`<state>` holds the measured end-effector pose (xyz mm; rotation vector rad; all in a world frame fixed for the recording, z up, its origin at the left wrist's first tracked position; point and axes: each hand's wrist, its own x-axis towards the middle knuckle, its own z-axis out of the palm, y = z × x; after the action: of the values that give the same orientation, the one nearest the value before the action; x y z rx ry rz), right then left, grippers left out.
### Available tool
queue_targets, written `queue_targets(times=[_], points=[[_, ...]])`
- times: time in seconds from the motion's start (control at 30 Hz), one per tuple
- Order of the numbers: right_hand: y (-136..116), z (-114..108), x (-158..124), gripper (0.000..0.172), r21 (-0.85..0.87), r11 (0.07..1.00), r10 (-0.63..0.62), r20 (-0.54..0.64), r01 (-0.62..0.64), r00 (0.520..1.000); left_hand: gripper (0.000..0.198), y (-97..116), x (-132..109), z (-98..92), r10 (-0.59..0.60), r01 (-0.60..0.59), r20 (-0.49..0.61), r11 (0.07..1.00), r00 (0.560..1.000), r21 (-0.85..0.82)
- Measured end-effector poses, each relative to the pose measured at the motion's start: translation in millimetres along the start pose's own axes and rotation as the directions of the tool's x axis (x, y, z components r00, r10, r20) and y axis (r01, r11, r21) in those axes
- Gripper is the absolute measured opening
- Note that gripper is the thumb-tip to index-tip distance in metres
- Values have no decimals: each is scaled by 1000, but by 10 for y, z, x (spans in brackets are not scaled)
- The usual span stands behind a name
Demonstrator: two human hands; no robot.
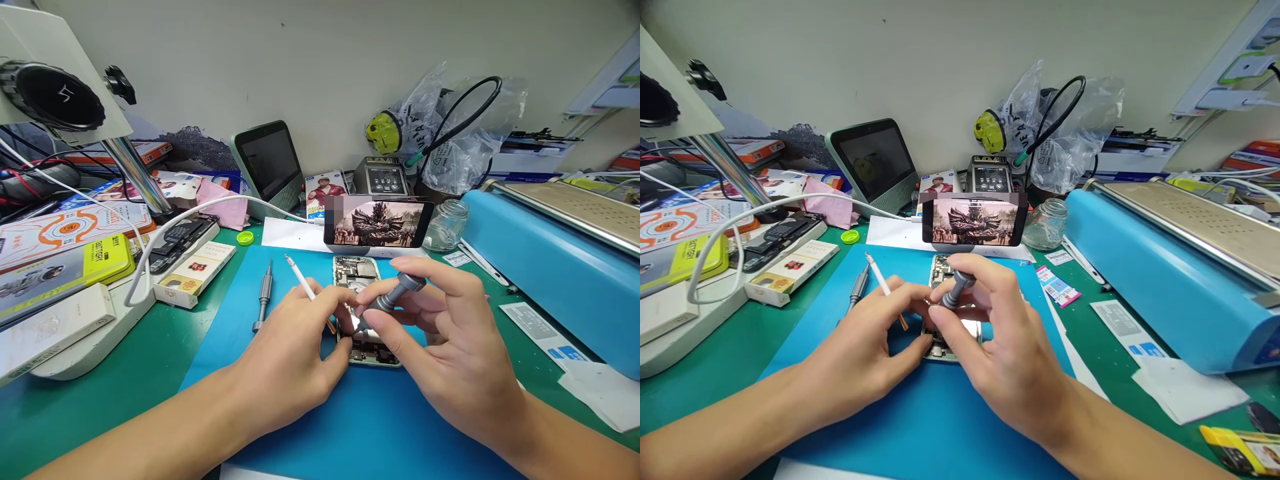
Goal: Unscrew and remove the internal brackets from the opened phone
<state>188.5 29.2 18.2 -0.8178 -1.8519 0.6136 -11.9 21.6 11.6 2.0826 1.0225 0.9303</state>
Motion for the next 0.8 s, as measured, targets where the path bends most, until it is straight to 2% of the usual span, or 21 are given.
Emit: queue_targets(times=[0.8], points=[[-4, -30, -29, 63, -42, 989, -143, 6, 143, 990, 34, -3, 0, 14, -43, 43, 1, 998, 999, 41]])
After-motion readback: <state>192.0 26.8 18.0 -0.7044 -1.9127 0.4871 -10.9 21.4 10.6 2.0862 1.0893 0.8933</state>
